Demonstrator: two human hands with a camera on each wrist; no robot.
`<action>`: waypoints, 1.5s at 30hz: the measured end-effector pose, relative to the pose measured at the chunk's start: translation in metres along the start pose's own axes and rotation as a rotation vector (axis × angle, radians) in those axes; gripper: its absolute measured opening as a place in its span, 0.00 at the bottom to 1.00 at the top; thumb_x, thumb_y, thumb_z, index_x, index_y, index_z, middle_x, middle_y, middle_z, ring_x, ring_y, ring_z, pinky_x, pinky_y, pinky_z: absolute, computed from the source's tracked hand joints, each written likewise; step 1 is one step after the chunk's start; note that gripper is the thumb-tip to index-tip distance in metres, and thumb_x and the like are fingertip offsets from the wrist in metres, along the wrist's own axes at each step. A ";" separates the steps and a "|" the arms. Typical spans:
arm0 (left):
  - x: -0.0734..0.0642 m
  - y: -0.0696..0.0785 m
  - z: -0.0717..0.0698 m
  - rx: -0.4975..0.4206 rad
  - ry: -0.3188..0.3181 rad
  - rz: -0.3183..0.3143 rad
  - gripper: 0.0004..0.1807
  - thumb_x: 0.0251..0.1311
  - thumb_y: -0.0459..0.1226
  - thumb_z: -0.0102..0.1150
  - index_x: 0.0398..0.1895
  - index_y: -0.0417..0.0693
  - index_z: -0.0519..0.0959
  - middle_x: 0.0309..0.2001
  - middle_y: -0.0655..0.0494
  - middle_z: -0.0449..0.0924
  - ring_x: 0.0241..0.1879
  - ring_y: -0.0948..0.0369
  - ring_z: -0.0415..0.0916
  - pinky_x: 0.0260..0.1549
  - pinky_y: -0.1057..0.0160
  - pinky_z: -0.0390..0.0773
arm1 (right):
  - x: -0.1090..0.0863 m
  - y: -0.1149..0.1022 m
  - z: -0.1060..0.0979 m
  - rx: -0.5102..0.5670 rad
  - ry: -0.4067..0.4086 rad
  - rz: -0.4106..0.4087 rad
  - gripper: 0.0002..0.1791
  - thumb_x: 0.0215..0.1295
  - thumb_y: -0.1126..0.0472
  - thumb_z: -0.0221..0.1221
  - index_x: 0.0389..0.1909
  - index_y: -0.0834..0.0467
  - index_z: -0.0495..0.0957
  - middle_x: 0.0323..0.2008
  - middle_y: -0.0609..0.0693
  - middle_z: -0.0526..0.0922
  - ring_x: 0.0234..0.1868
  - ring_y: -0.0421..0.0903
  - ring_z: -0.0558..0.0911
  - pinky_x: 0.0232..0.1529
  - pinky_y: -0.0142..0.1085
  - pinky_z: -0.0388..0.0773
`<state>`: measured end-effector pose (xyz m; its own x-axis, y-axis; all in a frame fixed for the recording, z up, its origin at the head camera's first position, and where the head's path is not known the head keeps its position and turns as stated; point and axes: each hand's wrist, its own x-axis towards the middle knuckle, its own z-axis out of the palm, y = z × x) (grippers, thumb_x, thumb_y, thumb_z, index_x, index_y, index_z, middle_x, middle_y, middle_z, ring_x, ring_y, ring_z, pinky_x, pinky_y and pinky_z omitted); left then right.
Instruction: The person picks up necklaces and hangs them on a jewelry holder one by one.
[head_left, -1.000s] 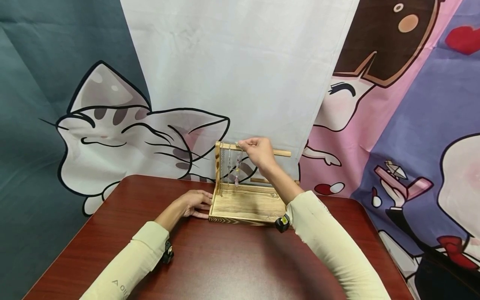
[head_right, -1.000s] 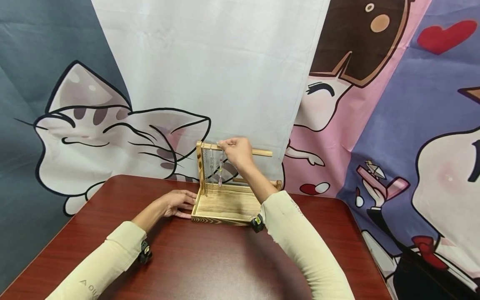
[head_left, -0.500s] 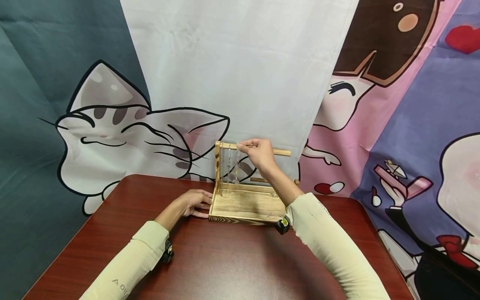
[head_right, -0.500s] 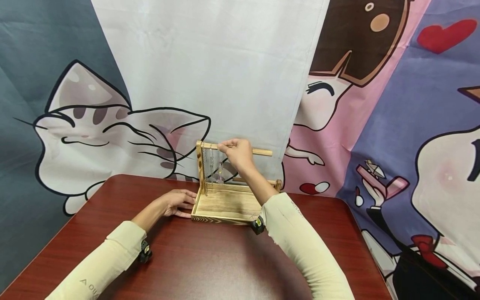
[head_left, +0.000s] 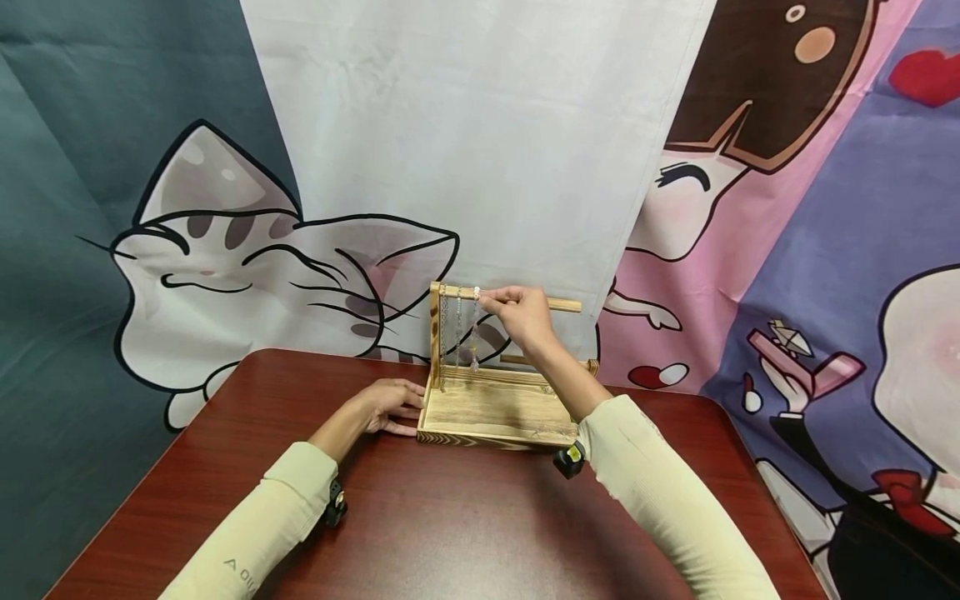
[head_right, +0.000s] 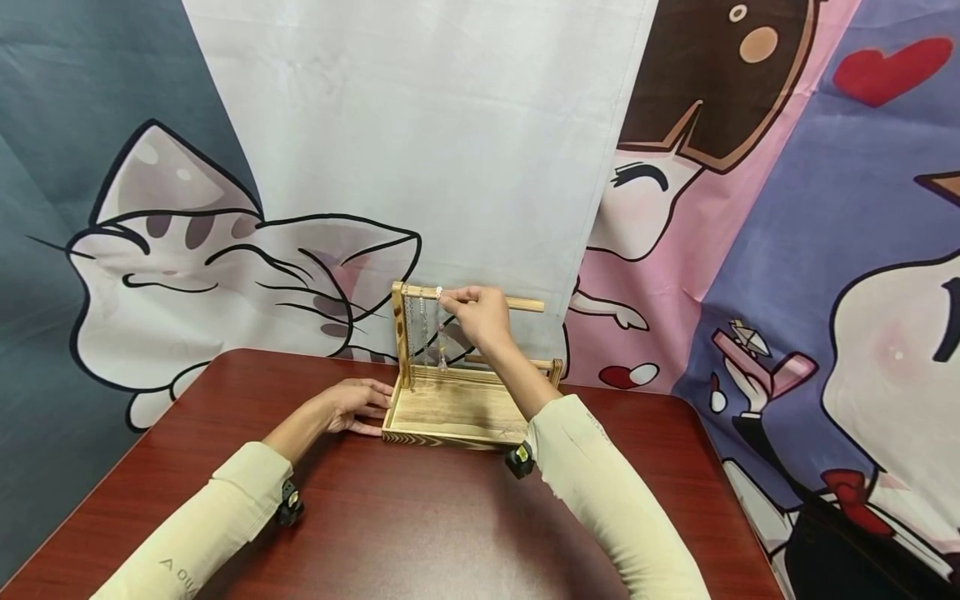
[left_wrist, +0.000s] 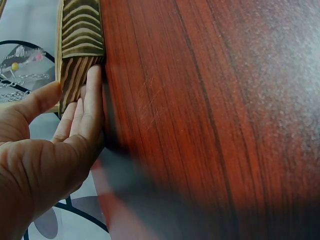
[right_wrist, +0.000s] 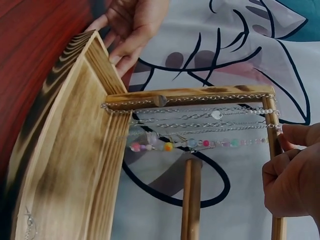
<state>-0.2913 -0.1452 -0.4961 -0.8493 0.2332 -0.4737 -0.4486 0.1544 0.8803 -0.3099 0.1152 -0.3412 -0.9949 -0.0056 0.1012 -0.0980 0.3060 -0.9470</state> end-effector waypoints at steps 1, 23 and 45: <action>0.000 0.000 0.000 0.000 0.000 -0.001 0.27 0.76 0.28 0.61 0.76 0.34 0.73 0.65 0.37 0.85 0.60 0.49 0.86 0.50 0.47 0.98 | 0.000 0.002 -0.001 0.005 -0.003 0.000 0.12 0.76 0.58 0.74 0.53 0.60 0.93 0.67 0.56 0.90 0.79 0.56 0.78 0.86 0.57 0.71; -0.001 0.001 0.001 -0.006 0.001 -0.008 0.27 0.75 0.28 0.61 0.75 0.34 0.72 0.66 0.36 0.84 0.61 0.48 0.86 0.52 0.46 0.97 | -0.020 0.043 -0.020 0.087 -0.123 0.005 0.13 0.77 0.59 0.72 0.53 0.63 0.93 0.64 0.58 0.90 0.59 0.50 0.89 0.66 0.51 0.93; -0.001 0.000 0.001 -0.011 0.002 -0.011 0.27 0.75 0.28 0.61 0.76 0.35 0.73 0.68 0.36 0.84 0.59 0.50 0.87 0.50 0.47 0.97 | -0.058 0.088 -0.003 -0.197 -0.108 -0.102 0.11 0.79 0.56 0.69 0.50 0.58 0.95 0.43 0.54 0.96 0.43 0.45 0.92 0.49 0.39 0.92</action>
<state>-0.2904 -0.1443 -0.4952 -0.8450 0.2297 -0.4829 -0.4605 0.1463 0.8755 -0.2611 0.1453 -0.4298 -0.9780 -0.1450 0.1501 -0.2021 0.4784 -0.8546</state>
